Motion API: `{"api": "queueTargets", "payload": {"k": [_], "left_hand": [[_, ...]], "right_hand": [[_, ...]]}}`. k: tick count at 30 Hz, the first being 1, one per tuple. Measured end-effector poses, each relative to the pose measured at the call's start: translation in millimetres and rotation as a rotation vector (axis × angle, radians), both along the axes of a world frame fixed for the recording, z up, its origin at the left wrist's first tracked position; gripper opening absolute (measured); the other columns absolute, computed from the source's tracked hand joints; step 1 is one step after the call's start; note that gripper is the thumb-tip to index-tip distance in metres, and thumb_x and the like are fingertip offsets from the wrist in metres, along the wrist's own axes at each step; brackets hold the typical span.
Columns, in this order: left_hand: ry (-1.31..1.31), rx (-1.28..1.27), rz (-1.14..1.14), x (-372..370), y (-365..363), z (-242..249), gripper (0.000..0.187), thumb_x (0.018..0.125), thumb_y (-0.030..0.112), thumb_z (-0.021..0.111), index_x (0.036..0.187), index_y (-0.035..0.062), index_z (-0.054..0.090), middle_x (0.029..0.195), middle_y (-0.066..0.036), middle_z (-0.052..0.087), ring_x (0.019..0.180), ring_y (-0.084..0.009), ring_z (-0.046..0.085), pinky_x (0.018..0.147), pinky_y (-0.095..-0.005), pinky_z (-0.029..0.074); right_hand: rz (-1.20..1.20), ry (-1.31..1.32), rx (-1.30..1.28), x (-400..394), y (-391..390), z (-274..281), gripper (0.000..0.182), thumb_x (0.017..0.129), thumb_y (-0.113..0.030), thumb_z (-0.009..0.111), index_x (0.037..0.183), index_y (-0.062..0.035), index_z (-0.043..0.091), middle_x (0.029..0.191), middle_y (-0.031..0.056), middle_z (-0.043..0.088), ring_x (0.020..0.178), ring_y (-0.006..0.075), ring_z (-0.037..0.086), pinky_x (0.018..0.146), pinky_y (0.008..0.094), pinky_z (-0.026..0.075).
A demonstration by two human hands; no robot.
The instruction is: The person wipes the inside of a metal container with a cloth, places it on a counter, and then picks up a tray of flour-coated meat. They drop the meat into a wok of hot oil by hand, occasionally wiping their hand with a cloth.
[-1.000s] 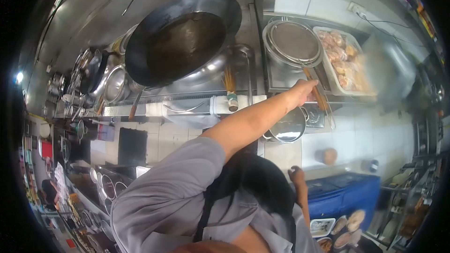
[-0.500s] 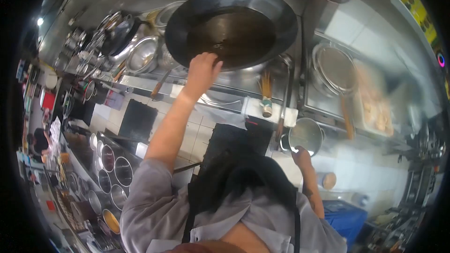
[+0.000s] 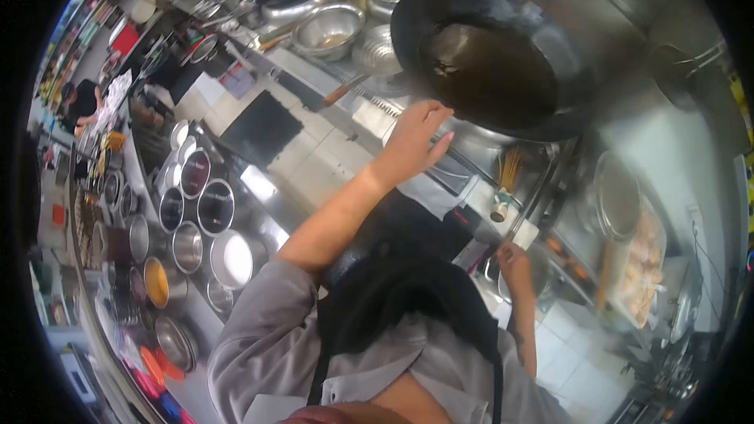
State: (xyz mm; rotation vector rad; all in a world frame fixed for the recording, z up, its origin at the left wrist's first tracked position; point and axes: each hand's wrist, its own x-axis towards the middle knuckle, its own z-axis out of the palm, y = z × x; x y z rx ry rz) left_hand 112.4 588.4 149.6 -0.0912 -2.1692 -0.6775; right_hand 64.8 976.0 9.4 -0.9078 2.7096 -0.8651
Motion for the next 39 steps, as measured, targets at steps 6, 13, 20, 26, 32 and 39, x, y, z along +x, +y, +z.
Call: {"api": "queueTargets", "payload": {"k": [6,13,20,26,32,39], "left_hand": [[-0.321,0.38,0.071,112,36,-87,0.048,0.08,0.012,0.067,0.123,-0.0025,0.049,0.118,-0.023,0.051,0.112,-0.041,0.049,0.095,-0.0442,0.042],[-0.586,0.654,0.394,252,92,-98,0.065,0.084,0.017,0.069,0.139,0.0019,0.036,0.136,-0.02,0.041,0.103,-0.0289,0.057,0.089,-0.035,0.049],[-0.575,0.962,0.708,347,151,-71,0.07,0.085,0.014,0.069,0.144,0.0022,0.031,0.138,-0.017,0.043,0.098,-0.0184,0.061,0.079,-0.0306,0.052],[-0.365,1.083,0.89,394,178,-87,0.067,0.084,0.016,0.07,0.14,0.0016,0.038,0.134,-0.018,0.045,0.09,-0.0194,0.059,0.074,-0.0292,0.051],[-0.349,1.016,0.907,426,165,-104,0.066,0.084,0.017,0.07,0.139,-0.0001,0.039,0.131,-0.018,0.048,0.088,-0.0188,0.059,0.072,-0.0293,0.051],[-0.419,0.982,0.841,452,139,-118,0.061,0.084,0.021,0.069,0.135,-0.0013,0.043,0.123,-0.02,0.057,0.086,-0.0222,0.062,0.075,-0.0329,0.051]], "right_hand": [[0.107,-0.692,-0.091,-17,-36,-88,0.046,0.082,-0.022,0.073,0.121,-0.0045,0.056,0.082,0.0109,0.065,0.06,0.0178,0.061,0.053,0.0313,0.048],[-0.332,-1.411,-0.222,-29,-121,-218,0.092,0.084,-0.013,0.068,0.149,-0.0237,0.004,0.078,0.0073,0.057,0.053,0.0191,0.056,0.047,0.0346,0.047],[-0.51,-1.572,-0.35,-68,-185,-293,0.025,0.089,-0.022,0.063,0.105,-0.0082,0.049,0.074,0.0046,0.053,0.059,0.0194,0.054,0.05,0.0349,0.043],[-0.373,-1.387,-0.164,-64,-194,-279,0.023,0.09,-0.033,0.065,0.089,-0.0131,0.052,0.066,0.0001,0.048,0.055,0.0176,0.049,0.051,0.0341,0.043],[-0.373,-1.179,-0.149,-49,-168,-262,0.023,0.09,-0.029,0.063,0.086,-0.0106,0.05,0.063,0.0038,0.048,0.048,0.0189,0.05,0.041,0.0346,0.042],[-0.188,-1.182,-0.012,-42,-131,-259,0.019,0.089,-0.026,0.062,0.09,-0.0097,0.052,0.064,0.0059,0.05,0.047,0.0204,0.052,0.041,0.0368,0.047]]}}
